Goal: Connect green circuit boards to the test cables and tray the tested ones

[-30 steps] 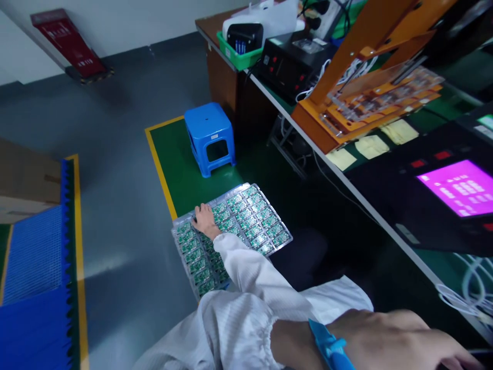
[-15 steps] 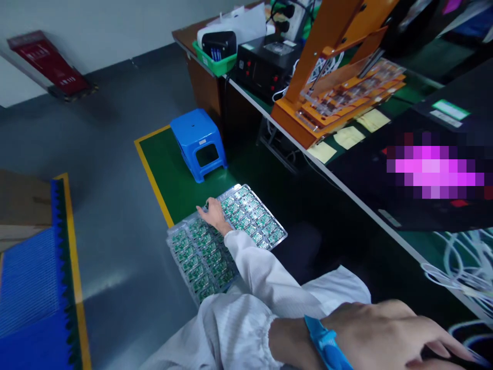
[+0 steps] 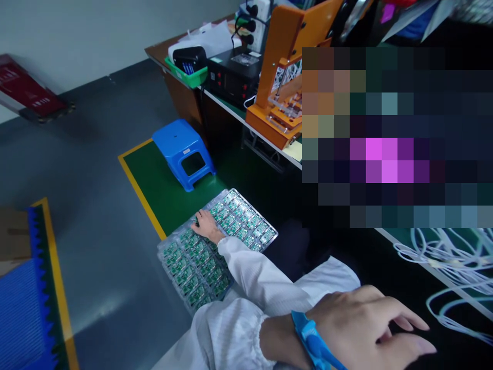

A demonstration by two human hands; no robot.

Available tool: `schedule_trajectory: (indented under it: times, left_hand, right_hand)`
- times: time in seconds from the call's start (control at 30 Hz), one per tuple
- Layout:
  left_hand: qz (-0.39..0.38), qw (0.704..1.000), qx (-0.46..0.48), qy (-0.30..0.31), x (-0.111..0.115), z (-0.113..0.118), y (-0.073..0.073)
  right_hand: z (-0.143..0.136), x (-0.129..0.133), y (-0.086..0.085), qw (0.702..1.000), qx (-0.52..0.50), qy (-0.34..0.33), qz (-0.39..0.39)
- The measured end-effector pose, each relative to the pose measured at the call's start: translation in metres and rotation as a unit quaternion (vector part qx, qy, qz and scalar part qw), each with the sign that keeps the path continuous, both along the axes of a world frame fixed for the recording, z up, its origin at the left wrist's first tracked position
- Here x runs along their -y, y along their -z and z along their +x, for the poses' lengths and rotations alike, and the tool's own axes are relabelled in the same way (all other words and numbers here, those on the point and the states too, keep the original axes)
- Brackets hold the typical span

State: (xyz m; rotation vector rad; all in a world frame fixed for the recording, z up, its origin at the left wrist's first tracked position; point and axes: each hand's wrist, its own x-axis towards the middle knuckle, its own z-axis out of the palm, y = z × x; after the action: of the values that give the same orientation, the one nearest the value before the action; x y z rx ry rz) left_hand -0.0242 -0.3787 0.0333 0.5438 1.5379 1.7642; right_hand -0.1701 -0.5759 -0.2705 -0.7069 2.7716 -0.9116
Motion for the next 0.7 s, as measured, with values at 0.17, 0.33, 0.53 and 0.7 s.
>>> schedule_trajectory:
  times: [0.17,0.33,0.53,0.7]
  left_hand:
    - [-0.007,1.0,-0.006,-0.01,-0.002,0.0,0.0]
    - [-0.014,1.0,-0.02,0.006,-0.005,-0.002,0.004]
    - [0.001,0.998,-0.057,0.009,-0.009,-0.002,0.003]
    - [-0.039,0.997,-0.066,0.019,-0.01,-0.003,-0.002]
  right_hand:
    - [-0.014,-0.004,-0.008,0.996,0.014,0.069,-0.058]
    - [-0.052,-0.026,-0.029,0.988,0.0,0.134,-0.082]
    - [-0.071,-0.062,-0.028,0.996,-0.034,0.045,0.067]
    - [-0.06,-0.073,-0.018,0.99,-0.038,0.036,0.131]
